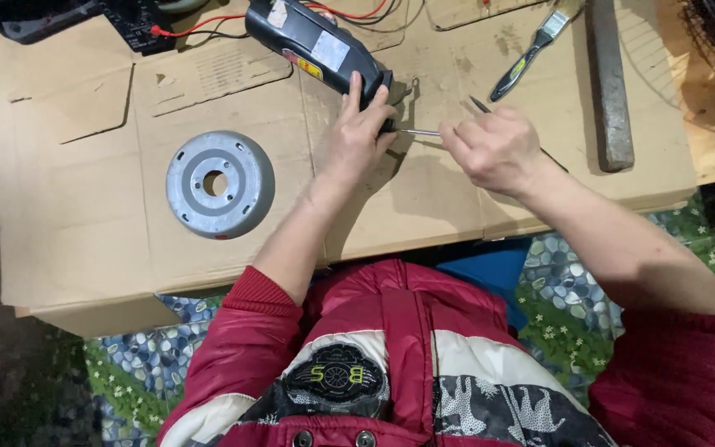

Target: The person disassembles a black handheld electrical appliance using a screwdriver and a wrench. They remove screws and a metal bracket from the device's casing, then manipulate internal wires and components before reattaching the bracket and tightening the screws.

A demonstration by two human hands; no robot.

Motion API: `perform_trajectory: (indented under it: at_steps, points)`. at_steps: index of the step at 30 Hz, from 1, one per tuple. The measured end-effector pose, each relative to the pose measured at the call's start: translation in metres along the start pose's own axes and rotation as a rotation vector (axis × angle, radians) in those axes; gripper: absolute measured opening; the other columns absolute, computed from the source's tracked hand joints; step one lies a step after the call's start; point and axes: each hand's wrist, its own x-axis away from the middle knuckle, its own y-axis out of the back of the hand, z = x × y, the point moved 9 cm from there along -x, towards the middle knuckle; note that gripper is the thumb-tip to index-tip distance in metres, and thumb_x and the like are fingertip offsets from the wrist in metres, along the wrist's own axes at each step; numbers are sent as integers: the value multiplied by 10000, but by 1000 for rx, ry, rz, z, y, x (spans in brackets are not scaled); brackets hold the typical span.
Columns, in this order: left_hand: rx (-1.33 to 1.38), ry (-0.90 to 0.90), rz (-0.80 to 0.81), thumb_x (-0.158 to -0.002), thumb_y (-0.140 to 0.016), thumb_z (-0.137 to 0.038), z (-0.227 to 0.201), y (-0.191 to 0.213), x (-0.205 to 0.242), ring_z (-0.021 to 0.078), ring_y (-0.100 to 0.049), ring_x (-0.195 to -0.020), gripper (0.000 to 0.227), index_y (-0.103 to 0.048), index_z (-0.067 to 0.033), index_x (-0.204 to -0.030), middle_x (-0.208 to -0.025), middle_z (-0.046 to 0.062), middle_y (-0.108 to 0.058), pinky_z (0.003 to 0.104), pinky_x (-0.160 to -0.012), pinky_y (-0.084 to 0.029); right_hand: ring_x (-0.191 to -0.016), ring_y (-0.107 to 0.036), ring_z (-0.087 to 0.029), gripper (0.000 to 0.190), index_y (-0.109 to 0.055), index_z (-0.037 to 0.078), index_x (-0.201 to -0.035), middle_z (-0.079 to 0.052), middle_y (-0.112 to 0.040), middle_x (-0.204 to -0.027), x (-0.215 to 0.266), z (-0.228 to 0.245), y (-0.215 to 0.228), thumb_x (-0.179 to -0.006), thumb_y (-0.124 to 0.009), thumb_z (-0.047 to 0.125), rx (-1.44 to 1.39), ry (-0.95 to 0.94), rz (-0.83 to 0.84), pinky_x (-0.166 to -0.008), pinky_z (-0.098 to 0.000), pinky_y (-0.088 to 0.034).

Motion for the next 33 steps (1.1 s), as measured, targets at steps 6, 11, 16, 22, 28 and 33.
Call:
perform_trajectory:
  at_steps: [6, 11, 16, 22, 28, 33]
  points:
    - [-109, -107, 5, -785, -919, -187, 6, -16, 6, 514, -323, -1446, 498, -752, -243, -1252, -1435, 118, -595, 697, -1125, -426, -703, -686, -350, 310, -792, 90, -1006, -110, -722, -712, 44, -32, -81, -1005, -614, 344, -702, -841, 862, -746, -453, -539]
    - [-25, -82, -25, -745, -919, -134, 13, -19, 7, 510, -336, -1449, 428, -773, -158, -1147, -1423, 84, -609, 702, -1109, -425, -603, -652, -271, 293, -783, 95, -898, -55, -712, -695, 33, -30, -80, -998, -640, 331, -552, -639, 764, -620, -373, -528]
    - [27, -37, -29, -657, -947, -79, 14, -16, 8, 472, -350, -1456, 552, -748, -127, -1170, -1393, 68, -649, 684, -1126, -424, -621, -560, -142, 99, -624, 166, -800, 34, -575, -718, -10, 0, -6, -881, -682, 157, 28, -87, 64, -592, -279, -459]
    - [-8, -63, -20, -701, -936, -131, 10, -8, 5, 464, -376, -1438, 419, -747, -120, -1074, -1364, 65, -666, 650, -1105, -448, -802, -705, -371, 288, -763, 95, -1120, -129, -767, -931, 30, -17, -89, -946, -577, 230, -714, -677, 867, -765, -458, -559]
    - [-4, -35, 4, -727, -924, -130, 6, -1, 3, 459, -364, -1444, 336, -748, -105, -1012, -1382, 57, -649, 641, -1123, -431, -593, -618, -199, 35, -654, 158, -856, -14, -611, -755, -4, 8, -39, -854, -618, 156, -1, -82, 297, -543, -325, -494]
    - [13, 19, 65, -695, -832, 12, 0, 13, -5, 432, -391, -1444, 493, -719, -169, -1140, -1361, 27, -680, 510, -1147, -439, -733, -693, -287, 220, -729, 170, -1076, -32, -708, -892, 6, -8, -46, -947, -555, 207, -174, -327, 454, -614, -381, -542]
